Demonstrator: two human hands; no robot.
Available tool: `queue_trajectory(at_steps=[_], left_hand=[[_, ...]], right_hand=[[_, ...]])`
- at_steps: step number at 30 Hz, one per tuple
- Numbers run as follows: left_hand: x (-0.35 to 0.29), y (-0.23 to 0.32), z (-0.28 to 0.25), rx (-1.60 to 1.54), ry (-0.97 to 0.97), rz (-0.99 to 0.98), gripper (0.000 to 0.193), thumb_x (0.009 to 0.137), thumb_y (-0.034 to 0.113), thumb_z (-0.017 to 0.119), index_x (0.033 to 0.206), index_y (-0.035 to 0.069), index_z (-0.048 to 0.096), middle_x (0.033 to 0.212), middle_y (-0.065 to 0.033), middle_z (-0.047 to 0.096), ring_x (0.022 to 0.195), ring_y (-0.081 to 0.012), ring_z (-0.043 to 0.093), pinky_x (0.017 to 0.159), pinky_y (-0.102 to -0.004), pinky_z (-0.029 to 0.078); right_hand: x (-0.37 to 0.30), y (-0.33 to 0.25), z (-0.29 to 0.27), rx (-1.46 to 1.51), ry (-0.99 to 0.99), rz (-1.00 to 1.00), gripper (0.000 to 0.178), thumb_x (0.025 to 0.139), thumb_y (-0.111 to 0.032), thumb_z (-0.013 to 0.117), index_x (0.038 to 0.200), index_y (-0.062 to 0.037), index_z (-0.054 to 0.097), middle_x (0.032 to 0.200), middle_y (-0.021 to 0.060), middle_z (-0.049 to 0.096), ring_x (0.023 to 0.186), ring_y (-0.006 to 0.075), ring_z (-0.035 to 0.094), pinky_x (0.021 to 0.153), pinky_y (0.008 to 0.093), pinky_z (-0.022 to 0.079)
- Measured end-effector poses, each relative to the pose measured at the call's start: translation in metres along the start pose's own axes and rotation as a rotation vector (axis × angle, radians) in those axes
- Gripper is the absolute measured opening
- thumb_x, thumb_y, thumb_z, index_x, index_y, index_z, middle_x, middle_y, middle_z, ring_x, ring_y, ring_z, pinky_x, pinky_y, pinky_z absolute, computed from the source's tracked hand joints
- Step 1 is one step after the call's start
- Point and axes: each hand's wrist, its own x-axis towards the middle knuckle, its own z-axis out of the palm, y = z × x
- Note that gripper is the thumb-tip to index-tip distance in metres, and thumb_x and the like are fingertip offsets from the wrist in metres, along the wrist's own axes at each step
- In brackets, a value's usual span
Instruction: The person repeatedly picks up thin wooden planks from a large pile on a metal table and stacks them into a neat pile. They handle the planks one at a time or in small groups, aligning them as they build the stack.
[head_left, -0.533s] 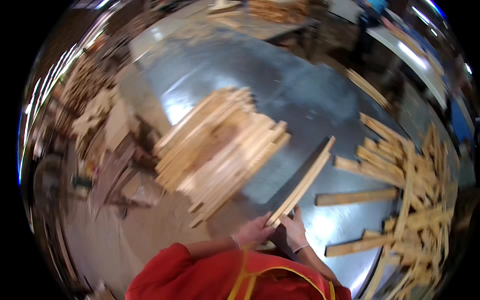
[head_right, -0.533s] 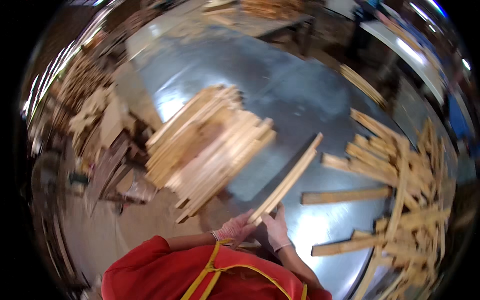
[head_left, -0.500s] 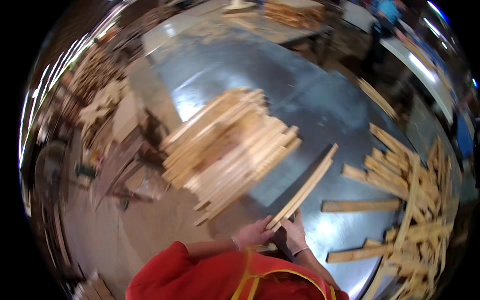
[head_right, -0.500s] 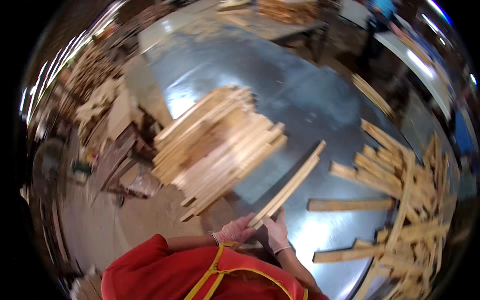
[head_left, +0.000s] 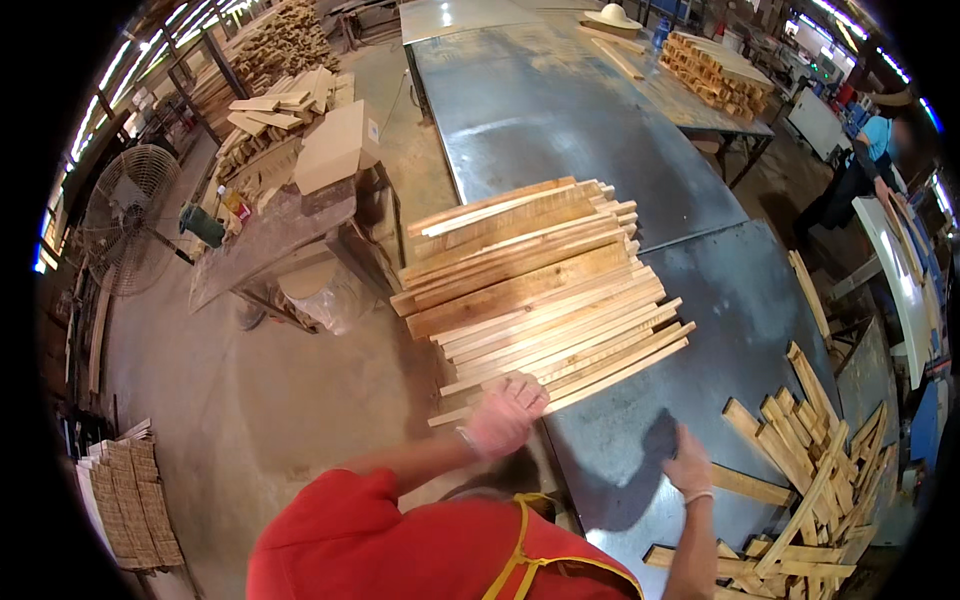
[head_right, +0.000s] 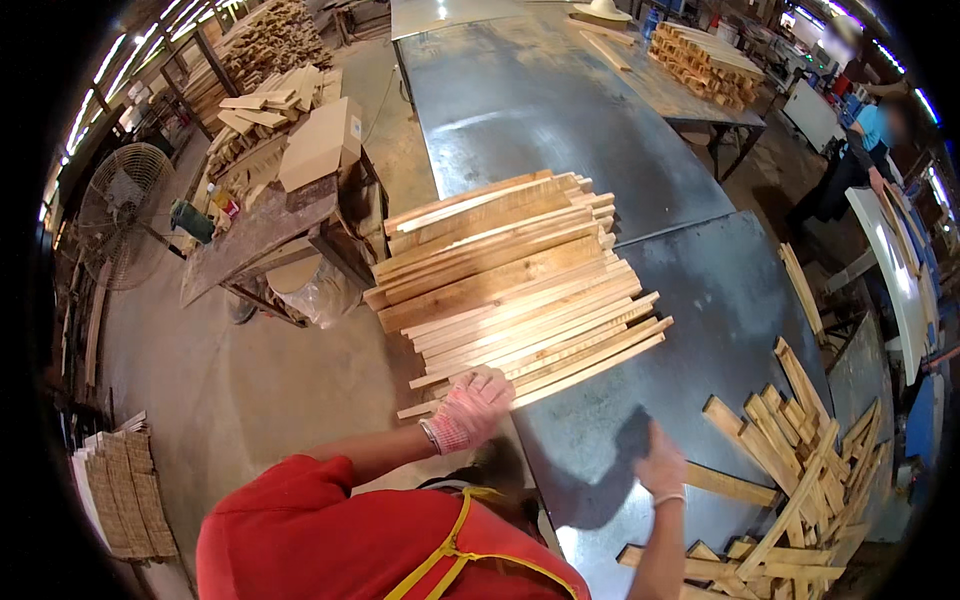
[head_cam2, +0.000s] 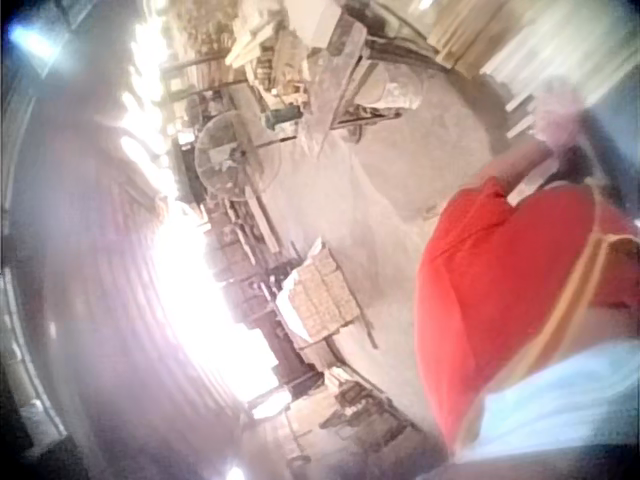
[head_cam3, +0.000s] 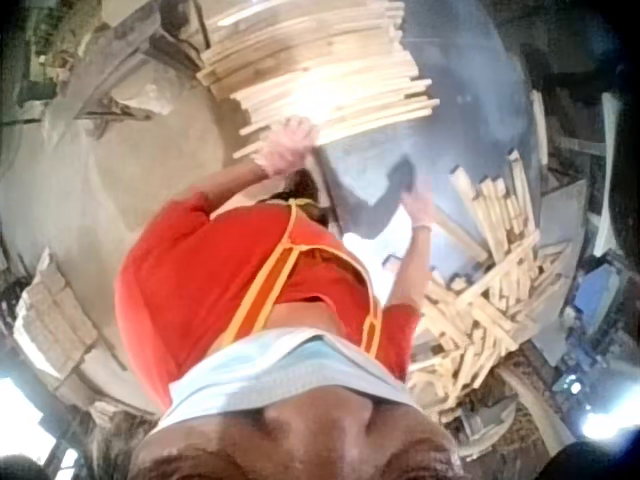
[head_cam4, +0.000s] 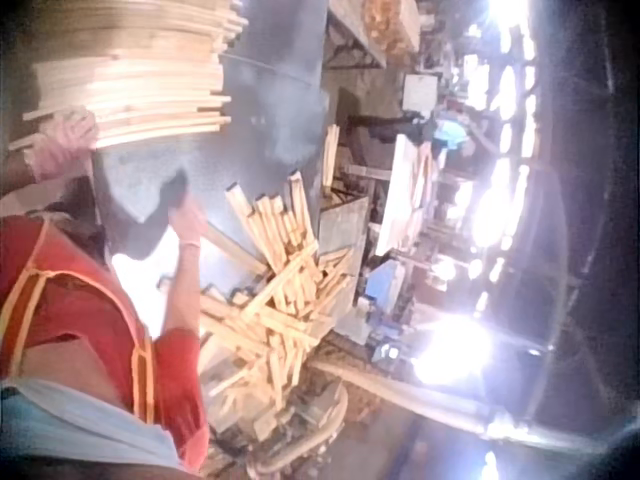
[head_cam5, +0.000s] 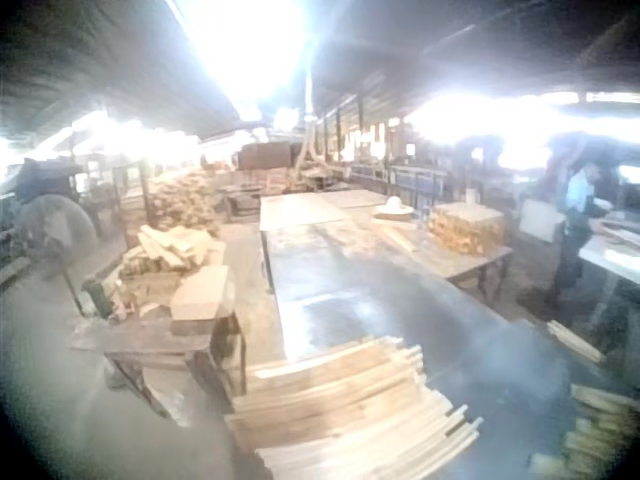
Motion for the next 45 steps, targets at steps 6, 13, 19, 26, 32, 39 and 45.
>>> queue_trajectory(at_steps=[6, 13, 19, 26, 32, 39, 45], left_hand=[[0.004, 0.085, -0.002, -0.167, -0.120, 0.148, 0.067, 0.080, 0.031, 0.081, 0.141, 0.013, 0.059, 0.145, -0.0172, 0.058, 0.138, -0.0377, 0.055, 0.117, -0.0567, 0.043], [0.053, 0.203, 0.009, -0.146, -0.505, 0.202, 0.072, 0.082, 0.040, 0.085, 0.141, 0.009, 0.058, 0.137, -0.0147, 0.062, 0.130, -0.0390, 0.059, 0.106, -0.0536, 0.049], [0.061, 0.193, 0.058, 0.069, -0.458, 0.180, 0.080, 0.081, 0.045, 0.086, 0.147, 0.012, 0.055, 0.110, -0.0129, 0.069, 0.110, -0.0388, 0.068, 0.089, -0.0520, 0.055], [0.072, 0.193, 0.043, -1.097, -0.835, -0.463, 0.057, 0.096, 0.018, 0.078, 0.150, 0.007, 0.062, 0.109, 0.0001, 0.070, 0.100, -0.0127, 0.065, 0.089, -0.0306, 0.055], [0.057, 0.217, 0.043, -1.396, -0.793, -0.535, 0.061, 0.101, 0.025, 0.072, 0.157, 0.005, 0.057, 0.127, -0.0037, 0.070, 0.109, -0.0109, 0.063, 0.096, -0.0274, 0.054], [0.043, 0.187, -0.011, -0.715, -0.850, -0.266, 0.083, 0.088, 0.012, 0.074, 0.162, 0.003, 0.039, 0.140, -0.0178, 0.068, 0.129, -0.0376, 0.065, 0.106, -0.0413, 0.053], [-0.012, 0.130, 0.014, -0.255, -0.245, -0.081, 0.067, 0.084, 0.018, 0.075, 0.146, 0.003, 0.055, 0.136, -0.0155, 0.062, 0.129, -0.0365, 0.060, 0.106, -0.0514, 0.049]], right_hand=[[-0.061, 0.099, 0.027, -0.345, 0.199, 0.066, 0.044, 0.076, -0.019, 0.076, 0.120, -0.0180, 0.071, 0.117, 0.0074, 0.071, 0.116, 0.0344, 0.064, 0.101, 0.0513, 0.048], [-0.086, 0.019, 0.004, 0.024, 0.379, -0.109, 0.061, 0.081, -0.028, 0.074, 0.141, -0.0169, 0.066, 0.137, 0.0103, 0.067, 0.136, 0.0362, 0.057, 0.117, 0.0525, 0.042], [-0.141, 0.261, -0.078, -0.117, 0.615, 0.716, 0.069, 0.079, -0.039, 0.080, 0.139, -0.0088, 0.063, 0.134, 0.0219, 0.066, 0.125, 0.0412, 0.063, 0.110, 0.0473, 0.051], [-0.138, 0.273, -0.029, 0.413, 0.714, 0.895, 0.089, 0.083, -0.021, 0.079, 0.162, -0.0042, 0.040, 0.149, 0.0272, 0.060, 0.134, 0.0463, 0.061, 0.114, 0.0518, 0.049], [-0.125, 0.073, 0.040, 1.332, 0.556, 0.562, 0.087, 0.101, -0.016, 0.069, 0.170, 0.0019, 0.019, 0.151, 0.0188, 0.056, 0.129, 0.0286, 0.060, 0.111, 0.0372, 0.048], [-0.100, -0.024, 0.079, 1.375, -0.283, 0.342, 0.091, 0.101, -0.040, 0.070, 0.173, -0.0133, 0.023, 0.146, 0.0167, 0.062, 0.119, 0.0240, 0.067, 0.088, 0.0357, 0.060], [-0.011, -0.083, 0.089, 1.358, -0.214, 0.356, 0.052, 0.099, -0.035, 0.072, 0.137, -0.0033, 0.055, 0.101, 0.0080, 0.069, 0.073, 0.0167, 0.064, 0.056, 0.0321, 0.052]])
